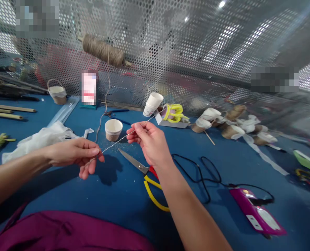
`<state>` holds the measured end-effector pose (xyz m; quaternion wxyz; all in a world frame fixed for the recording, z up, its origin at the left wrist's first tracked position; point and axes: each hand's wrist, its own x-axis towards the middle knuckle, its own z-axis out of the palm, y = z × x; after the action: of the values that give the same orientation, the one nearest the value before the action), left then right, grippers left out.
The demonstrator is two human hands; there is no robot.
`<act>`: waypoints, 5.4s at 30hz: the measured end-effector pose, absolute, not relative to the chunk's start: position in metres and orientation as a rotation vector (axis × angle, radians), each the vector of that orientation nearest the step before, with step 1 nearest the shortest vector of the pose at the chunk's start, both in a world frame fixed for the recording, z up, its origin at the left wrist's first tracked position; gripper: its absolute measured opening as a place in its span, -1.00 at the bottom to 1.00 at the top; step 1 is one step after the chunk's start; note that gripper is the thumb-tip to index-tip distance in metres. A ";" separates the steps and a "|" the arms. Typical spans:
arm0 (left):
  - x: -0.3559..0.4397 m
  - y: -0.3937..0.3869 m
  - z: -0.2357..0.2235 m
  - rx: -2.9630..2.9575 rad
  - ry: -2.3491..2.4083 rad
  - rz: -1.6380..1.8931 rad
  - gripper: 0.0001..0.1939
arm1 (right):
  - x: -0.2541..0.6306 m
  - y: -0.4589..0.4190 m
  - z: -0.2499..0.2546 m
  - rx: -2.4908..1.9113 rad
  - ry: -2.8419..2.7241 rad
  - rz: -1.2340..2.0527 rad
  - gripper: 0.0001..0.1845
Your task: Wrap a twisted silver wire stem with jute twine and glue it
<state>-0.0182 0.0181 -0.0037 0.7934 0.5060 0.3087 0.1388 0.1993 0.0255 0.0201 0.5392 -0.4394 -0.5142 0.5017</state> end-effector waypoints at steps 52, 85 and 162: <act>0.001 -0.005 0.007 1.225 0.729 0.756 -0.82 | 0.166 -0.008 0.017 -1.063 -1.565 1.387 -0.90; 0.002 -0.001 -0.004 0.970 0.686 1.045 -0.79 | 0.161 -0.014 0.012 -1.021 -1.787 1.288 -0.89; 0.002 -0.002 -0.004 0.979 0.599 0.972 -0.77 | 0.156 -0.008 -0.009 -0.804 -1.142 2.008 -0.76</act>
<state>0.0021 -0.0016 -0.0041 0.7306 0.4445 0.2719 0.4413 0.1557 -0.0084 -0.0089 0.3409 -0.3091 -0.4389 0.7717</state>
